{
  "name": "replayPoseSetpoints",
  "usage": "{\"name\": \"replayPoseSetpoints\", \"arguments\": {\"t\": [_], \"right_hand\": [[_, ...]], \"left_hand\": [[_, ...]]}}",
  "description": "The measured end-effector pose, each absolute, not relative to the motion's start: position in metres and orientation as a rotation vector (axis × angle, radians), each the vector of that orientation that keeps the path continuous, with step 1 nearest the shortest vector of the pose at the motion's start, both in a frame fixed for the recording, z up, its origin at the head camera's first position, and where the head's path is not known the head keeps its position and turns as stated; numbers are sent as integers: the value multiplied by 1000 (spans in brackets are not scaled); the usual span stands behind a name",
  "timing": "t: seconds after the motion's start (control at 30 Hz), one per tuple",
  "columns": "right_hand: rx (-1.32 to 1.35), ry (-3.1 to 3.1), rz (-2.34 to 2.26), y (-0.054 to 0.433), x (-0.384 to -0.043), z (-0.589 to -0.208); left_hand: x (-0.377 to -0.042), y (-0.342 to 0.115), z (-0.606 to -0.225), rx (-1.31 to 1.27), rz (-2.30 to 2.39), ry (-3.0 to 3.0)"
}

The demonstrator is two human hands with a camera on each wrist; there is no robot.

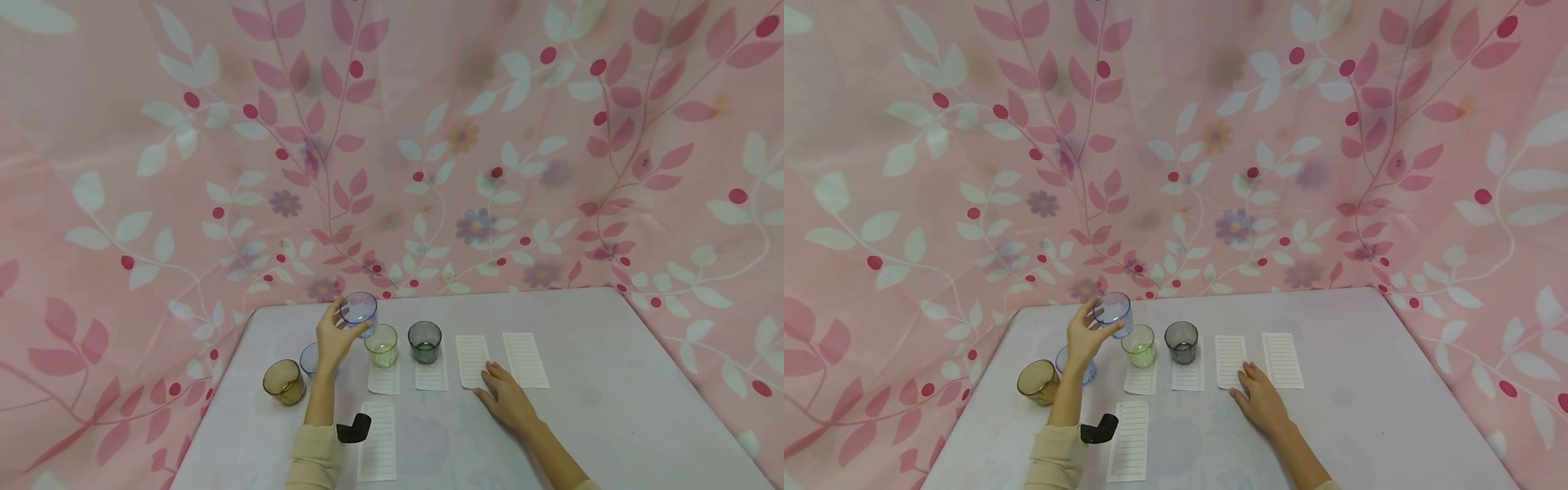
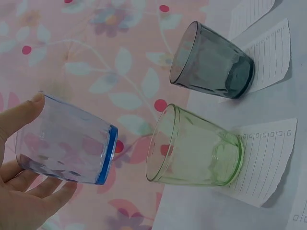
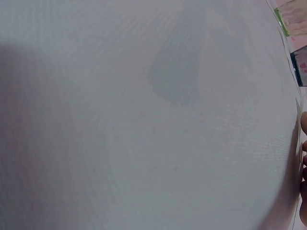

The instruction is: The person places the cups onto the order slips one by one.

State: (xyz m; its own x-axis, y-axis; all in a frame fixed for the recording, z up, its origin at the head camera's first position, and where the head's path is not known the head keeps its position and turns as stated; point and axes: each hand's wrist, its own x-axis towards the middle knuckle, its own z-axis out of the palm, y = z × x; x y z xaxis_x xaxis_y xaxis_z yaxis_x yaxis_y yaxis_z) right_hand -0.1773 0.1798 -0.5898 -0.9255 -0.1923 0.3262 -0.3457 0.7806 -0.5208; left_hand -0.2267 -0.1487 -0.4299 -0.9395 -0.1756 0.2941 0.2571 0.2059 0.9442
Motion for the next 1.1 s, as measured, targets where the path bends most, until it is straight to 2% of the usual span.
{"name": "replayPoseSetpoints", "arguments": {"t": [0.87, 1.1], "right_hand": [[431, -2730, 901, 184, -185, -588], [469, -2764, 871, 187, -187, -588]], "left_hand": [[-232, -98, -415, -247, -1861, -2139], [-249, -85, -436, -266, -1889, -2148]]}}
